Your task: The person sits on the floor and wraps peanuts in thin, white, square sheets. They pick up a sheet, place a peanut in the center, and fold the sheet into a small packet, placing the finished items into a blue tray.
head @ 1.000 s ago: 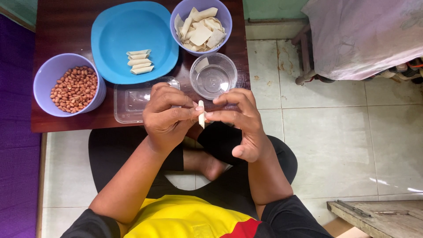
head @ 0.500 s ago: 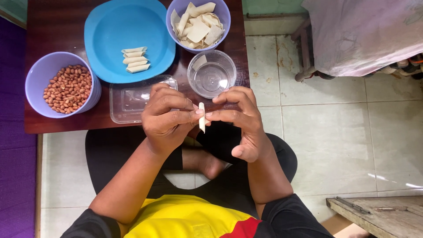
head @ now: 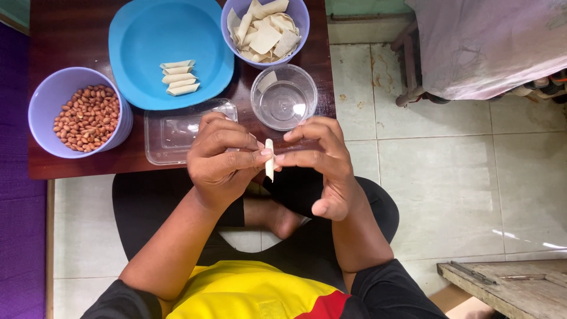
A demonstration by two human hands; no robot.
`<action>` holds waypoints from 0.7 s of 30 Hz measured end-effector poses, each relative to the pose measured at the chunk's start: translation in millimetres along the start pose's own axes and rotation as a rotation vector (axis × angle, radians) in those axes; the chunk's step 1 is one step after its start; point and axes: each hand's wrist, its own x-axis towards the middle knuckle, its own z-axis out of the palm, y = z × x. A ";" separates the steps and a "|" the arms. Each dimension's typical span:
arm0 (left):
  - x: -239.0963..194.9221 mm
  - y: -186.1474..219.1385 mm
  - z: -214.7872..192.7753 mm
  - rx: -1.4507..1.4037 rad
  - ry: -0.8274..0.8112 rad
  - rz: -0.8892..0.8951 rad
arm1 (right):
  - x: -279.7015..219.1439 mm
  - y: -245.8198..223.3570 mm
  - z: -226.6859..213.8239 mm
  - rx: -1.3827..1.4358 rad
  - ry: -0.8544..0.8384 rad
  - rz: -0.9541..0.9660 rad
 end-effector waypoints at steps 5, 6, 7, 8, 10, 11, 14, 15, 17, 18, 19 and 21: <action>-1.8 -2.0 0.0 -0.014 -0.003 0.011 | 1.3 -4.2 2.0 -0.027 0.015 -0.027; -2.1 -1.9 0.0 -0.015 -0.005 0.019 | -0.1 -3.2 4.6 -0.038 0.060 -0.033; -1.9 -2.0 0.8 -0.015 -0.006 0.017 | 0.2 -1.4 2.5 -0.038 0.060 -0.032; -1.7 -2.0 1.0 -0.017 -0.006 0.017 | 0.3 0.2 1.0 -0.019 0.039 -0.030; -0.5 -0.6 1.7 -0.020 -0.007 0.019 | 2.9 -4.4 2.6 0.000 0.020 -0.031; 0.7 0.7 2.0 -0.022 -0.006 0.016 | 5.5 -10.6 5.7 -0.026 0.076 -0.008; 4.4 4.5 3.0 -0.027 -0.003 0.018 | 7.6 -15.0 7.1 -0.044 0.121 0.005; 5.4 6.0 3.2 -0.030 -0.003 0.021 | 6.9 -14.2 6.5 -0.034 0.113 -0.003; 4.5 5.7 4.2 -0.039 -0.002 0.016 | 4.0 -6.2 1.2 -0.016 0.065 -0.027; 4.6 5.1 4.6 -0.046 -0.001 0.014 | 2.9 -1.9 -1.3 0.003 0.019 -0.053; 4.3 5.2 4.4 -0.047 -0.002 0.016 | 3.0 -5.1 0.3 0.002 0.021 -0.054; 3.8 5.6 4.0 -0.049 -0.002 0.016 | 3.6 -11.6 3.5 -0.025 0.082 -0.059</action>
